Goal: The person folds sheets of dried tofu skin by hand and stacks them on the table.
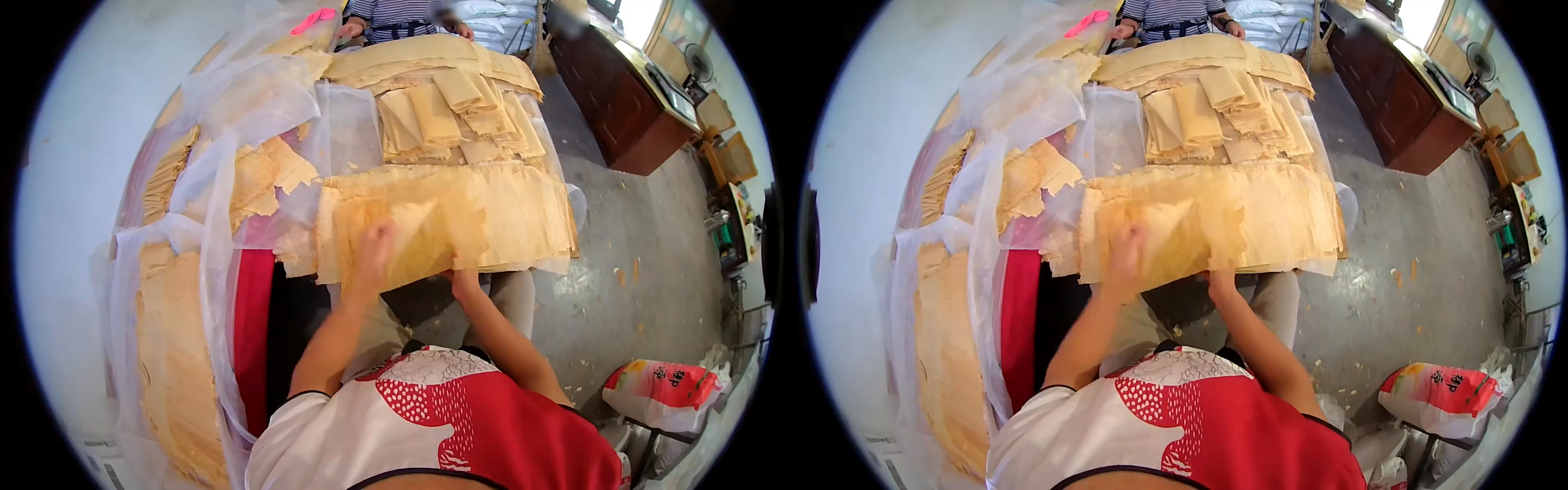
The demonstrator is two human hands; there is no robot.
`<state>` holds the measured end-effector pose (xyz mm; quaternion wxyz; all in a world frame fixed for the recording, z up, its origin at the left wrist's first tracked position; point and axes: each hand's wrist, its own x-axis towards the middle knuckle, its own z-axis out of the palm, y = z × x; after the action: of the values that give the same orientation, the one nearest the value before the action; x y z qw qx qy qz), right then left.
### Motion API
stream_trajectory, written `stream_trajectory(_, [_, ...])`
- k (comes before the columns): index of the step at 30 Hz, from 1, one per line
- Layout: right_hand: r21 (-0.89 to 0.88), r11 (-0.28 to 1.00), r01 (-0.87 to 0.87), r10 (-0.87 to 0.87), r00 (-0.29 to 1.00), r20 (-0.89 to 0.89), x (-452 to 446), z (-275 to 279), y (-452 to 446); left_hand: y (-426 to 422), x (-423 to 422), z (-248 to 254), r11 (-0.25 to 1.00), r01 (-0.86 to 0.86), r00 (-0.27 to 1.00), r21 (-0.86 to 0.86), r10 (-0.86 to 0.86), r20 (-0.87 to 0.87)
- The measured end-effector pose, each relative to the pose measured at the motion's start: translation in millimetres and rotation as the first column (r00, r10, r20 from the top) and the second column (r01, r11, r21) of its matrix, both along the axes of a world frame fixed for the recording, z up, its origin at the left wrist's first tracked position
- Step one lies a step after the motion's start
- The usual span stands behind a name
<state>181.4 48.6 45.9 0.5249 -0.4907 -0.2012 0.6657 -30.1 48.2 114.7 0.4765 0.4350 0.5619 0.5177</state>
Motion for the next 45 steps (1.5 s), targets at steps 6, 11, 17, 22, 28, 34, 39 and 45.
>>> stream_trajectory(6, [-0.058,0.998,0.002,-0.001,1.000,0.015,16.1,-15.9,11.9,15.9,-155.5,149.0,0.835,-0.547,0.698,0.066,0.411,0.587])
stream_trajectory(11, [-0.070,0.996,0.047,-0.050,0.998,-0.042,21.1,-30.6,17.1,4.4,-433.7,238.8,0.661,-0.651,0.752,0.373,0.496,0.434])
stream_trajectory(17, [-0.067,0.998,0.006,-0.007,1.000,-0.014,16.1,-11.6,15.3,-68.9,-493.1,322.6,0.260,-0.719,0.521,0.644,0.815,0.254])
stream_trajectory(22, [0.099,0.995,-0.003,0.004,1.000,-0.017,-5.5,15.5,14.0,-93.6,-371.6,249.9,-0.238,-0.726,-0.299,0.646,0.954,0.015])
stream_trajectory(28, [0.234,0.972,-0.004,-0.001,1.000,0.020,-29.2,70.7,20.1,-70.7,-189.4,83.2,0.913,-0.029,0.775,0.406,0.277,-0.568])
stream_trajectory(34, [0.113,0.943,0.314,-0.318,0.948,0.016,45.0,20.4,40.6,-74.1,-29.4,-6.6,0.915,0.402,0.182,0.035,-0.042,-0.982])
stream_trajectory(39, [-0.006,0.971,0.239,-0.233,0.952,0.197,111.7,-18.1,22.9,-55.6,-56.6,-51.6,0.914,0.401,0.148,0.062,0.003,-0.989])
stream_trajectory(45, [-0.119,0.987,0.111,-0.081,0.970,0.229,119.9,-16.6,15.0,-61.3,-52.6,-39.2,0.967,0.253,0.287,-0.032,-0.106,-0.952])
